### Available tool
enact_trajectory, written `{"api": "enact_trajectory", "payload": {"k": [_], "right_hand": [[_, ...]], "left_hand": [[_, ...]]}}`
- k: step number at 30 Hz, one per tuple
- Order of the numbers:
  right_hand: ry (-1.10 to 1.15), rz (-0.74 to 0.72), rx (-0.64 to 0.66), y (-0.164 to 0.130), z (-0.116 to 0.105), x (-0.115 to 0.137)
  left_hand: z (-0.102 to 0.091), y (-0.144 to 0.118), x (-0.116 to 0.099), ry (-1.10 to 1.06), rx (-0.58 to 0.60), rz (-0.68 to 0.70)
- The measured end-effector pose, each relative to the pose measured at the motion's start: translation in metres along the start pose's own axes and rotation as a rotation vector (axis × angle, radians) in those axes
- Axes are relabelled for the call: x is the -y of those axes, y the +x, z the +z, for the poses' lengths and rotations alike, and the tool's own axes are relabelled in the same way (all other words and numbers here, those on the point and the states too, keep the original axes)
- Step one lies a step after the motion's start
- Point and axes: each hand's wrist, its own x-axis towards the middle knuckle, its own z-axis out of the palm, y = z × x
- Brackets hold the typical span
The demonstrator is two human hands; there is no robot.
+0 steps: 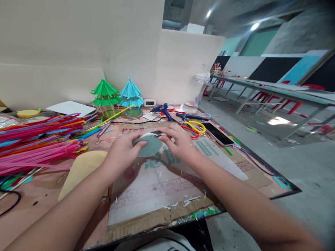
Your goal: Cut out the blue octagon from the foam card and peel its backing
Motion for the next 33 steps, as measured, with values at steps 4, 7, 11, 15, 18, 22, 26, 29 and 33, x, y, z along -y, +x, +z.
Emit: {"api": "enact_trajectory", "payload": {"k": [4,7,11,15,18,22,26,29,33], "right_hand": [[-0.029,0.008,0.011,0.000,0.002,0.002],[-0.028,0.004,0.002,0.000,0.002,0.002],[-0.005,-0.005,0.014,-0.001,0.004,-0.001],[0.023,0.022,0.014,-0.001,0.005,-0.002],[0.034,0.044,0.008,-0.001,0.006,-0.001],[0.037,0.068,-0.024,-0.001,0.004,-0.001],[-0.007,0.034,-0.008,-0.001,0.003,0.003],[-0.040,0.010,0.014,-0.001,0.003,0.007],[-0.077,-0.024,0.013,0.000,0.002,0.011]], "left_hand": [[0.001,-0.003,-0.004,0.039,-0.004,0.020],[0.001,-0.004,-0.004,0.052,-0.007,0.025],[0.001,-0.003,-0.002,0.075,-0.008,0.026],[0.001,-0.002,-0.002,0.082,0.001,0.015],[0.001,-0.001,-0.002,0.045,0.010,0.013],[0.000,0.000,0.001,-0.014,0.004,-0.007],[0.000,0.000,0.001,0.003,-0.003,0.005],[0.001,-0.002,-0.003,0.026,-0.004,0.033],[0.002,-0.005,-0.009,0.060,0.007,0.030]]}}
